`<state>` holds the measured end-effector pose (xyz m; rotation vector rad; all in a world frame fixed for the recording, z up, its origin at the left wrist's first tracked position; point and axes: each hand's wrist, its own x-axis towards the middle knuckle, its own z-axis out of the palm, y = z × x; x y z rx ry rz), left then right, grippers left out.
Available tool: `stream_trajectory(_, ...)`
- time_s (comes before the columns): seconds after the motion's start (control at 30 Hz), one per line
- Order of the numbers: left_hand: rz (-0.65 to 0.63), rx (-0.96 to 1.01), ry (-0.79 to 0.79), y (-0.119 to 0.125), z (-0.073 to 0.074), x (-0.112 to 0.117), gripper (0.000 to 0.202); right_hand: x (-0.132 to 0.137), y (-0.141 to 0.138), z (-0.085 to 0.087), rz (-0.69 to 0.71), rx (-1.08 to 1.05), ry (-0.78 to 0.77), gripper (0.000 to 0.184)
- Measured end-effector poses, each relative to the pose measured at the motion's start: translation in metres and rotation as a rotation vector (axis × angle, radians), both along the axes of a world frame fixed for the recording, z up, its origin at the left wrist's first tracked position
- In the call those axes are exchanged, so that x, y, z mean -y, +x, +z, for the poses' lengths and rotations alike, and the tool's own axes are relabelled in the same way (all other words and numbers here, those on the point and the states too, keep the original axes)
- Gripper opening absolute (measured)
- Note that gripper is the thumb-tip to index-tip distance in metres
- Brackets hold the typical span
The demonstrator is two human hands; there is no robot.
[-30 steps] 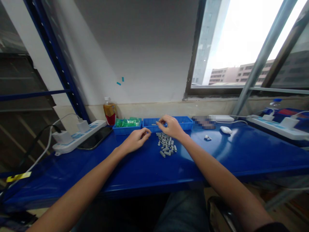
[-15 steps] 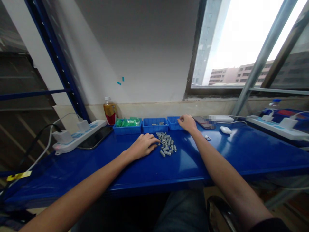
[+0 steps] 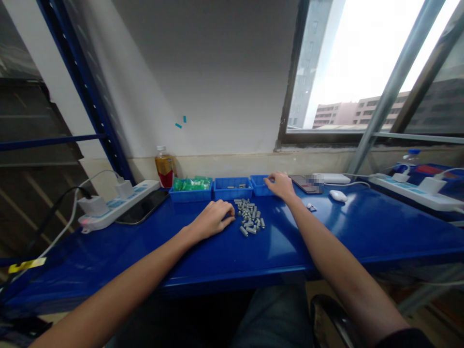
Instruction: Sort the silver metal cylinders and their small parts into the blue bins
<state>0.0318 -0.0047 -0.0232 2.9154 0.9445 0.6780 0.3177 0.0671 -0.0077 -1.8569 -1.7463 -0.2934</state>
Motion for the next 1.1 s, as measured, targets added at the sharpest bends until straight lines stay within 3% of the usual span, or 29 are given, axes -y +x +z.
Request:
stream_trajectory(0.13, 0.023, 0.184, -0.068, 0.000, 0.006, -0.002, 0.010, 0.009, -0.019, 0.009, 0.121, -0.042, 0.114, 0.031)
stream_trajectory(0.27, 0.137, 0.509, -0.181, -0.006, 0.013, -0.009, 0.018, 0.032, -0.060, 0.016, 0.454, -0.088, 0.241, 0.022)
stream_trajectory(0.4, 0.130, 0.786, -0.345, -0.013, 0.014, -0.020, 0.027, 0.056, -0.106, 0.011, 0.733, -0.031, 0.239, 0.024)
stream_trajectory(0.5, 0.106, 0.892, -0.453, -0.014, 0.012, -0.025, 0.031, 0.062, -0.124, 0.003, 0.748, -0.001, 0.227, 0.020)
stream_trajectory(0.67, 0.124, 0.965, -0.500, -0.009, 0.013, -0.021, 0.034, 0.059, -0.126, -0.003, 0.693, -0.079, 0.243, 0.014)
stream_trajectory(1.1, 0.108, 0.921, -0.557, -0.013, 0.014, -0.023, 0.036, 0.060, -0.125, -0.002, 0.730, -0.038, 0.241, 0.010)
